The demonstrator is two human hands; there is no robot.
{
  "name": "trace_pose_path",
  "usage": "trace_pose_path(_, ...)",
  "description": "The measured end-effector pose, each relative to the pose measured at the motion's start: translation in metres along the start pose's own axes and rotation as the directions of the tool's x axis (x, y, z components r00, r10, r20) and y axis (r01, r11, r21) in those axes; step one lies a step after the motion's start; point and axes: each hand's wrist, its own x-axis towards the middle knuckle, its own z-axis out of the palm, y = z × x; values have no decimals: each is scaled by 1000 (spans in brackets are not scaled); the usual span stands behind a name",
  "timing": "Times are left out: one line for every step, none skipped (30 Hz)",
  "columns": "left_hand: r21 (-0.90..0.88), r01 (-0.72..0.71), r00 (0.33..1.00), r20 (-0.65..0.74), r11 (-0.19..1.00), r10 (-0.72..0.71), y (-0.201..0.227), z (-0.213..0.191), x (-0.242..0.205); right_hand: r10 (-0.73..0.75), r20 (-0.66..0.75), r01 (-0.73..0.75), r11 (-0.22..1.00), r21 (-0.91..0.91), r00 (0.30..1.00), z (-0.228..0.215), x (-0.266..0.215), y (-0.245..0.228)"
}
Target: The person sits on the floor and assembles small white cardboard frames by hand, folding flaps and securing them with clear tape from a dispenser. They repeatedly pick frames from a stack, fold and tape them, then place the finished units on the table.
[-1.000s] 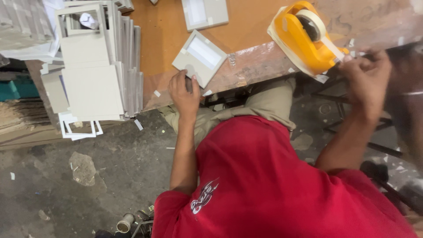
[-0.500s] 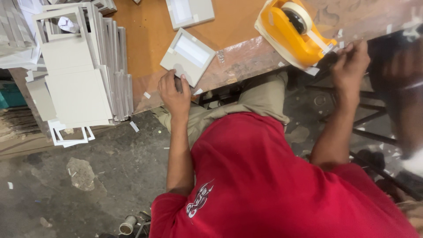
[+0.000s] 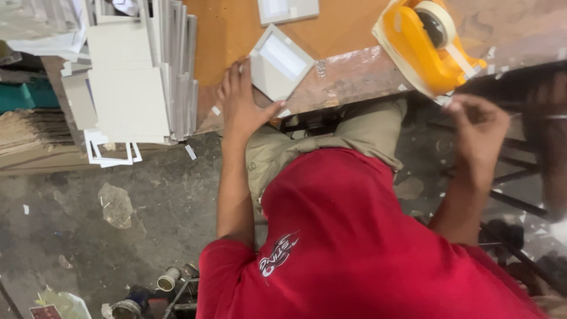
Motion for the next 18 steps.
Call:
trace_pose_path(17,-1,1000,-12,1000,1,2,2,-1,52,61,-54,998,22,997,9,-5,-12)
trace_pose_path(34,-4,1000,-21,999,5,6,6,-2,116,105,-121,992,42,988,20,-10,-22)
trace_pose_path(50,-7,1000,-30,999,9,9,10,-4,178,151,-189,980,58,972,34,-14,-31)
trace_pose_path(53,-17,998,-53,998,20,11,14,-6,240,195,-257,964,68,951,47,-18,-38)
trace_pose_path(57,-27,997,-75,998,31,12,18,-7,139,289,-164,985,63,947,59,-21,-45)
trace_pose_path(58,-35,994,-98,998,41,14,22,-9,37,380,-67,996,66,924,73,-23,-50)
trace_pose_path(60,-40,994,-104,997,46,14,24,-11,-17,412,10,1000,18,911,88,-22,-53)
trace_pose_path(61,-41,992,-113,997,48,14,27,-11,-69,448,91,995,-28,891,103,-18,-54)
trace_pose_path(62,-43,991,-121,997,51,14,29,-11,-5,434,33,998,-58,901,124,-15,-52)
trace_pose_path(63,-52,990,-129,997,60,13,30,-11,56,419,-23,996,-84,906,145,-10,-49)
trace_pose_path(64,-62,988,-136,996,70,12,30,-11,-10,458,46,997,-66,889,164,-3,-45)
trace_pose_path(68,-73,986,-147,995,82,11,30,-10,-81,494,117,992,-42,866,180,6,-42)
trace_pose_path(61,-76,984,-157,995,85,11,30,-10,-57,526,98,994,-50,848,193,14,-38)
trace_pose_path(54,-78,983,-165,995,86,11,30,-11,-30,558,76,995,-60,829,205,20,-33)
trace_pose_path(48,-80,981,-172,996,87,10,31,-13,-24,557,101,989,-107,830,214,26,-29)
trace_pose_path(48,-83,979,-183,995,90,10,31,-14,-20,555,127,980,-154,831,226,32,-24)
trace_pose_path(48,-86,977,-193,995,94,10,31,-14,-17,553,152,968,-200,833,236,36,-19)
trace_pose_path(48,-88,974,-203,995,96,10,31,-14,-51,541,153,978,-144,839,242,39,-15)
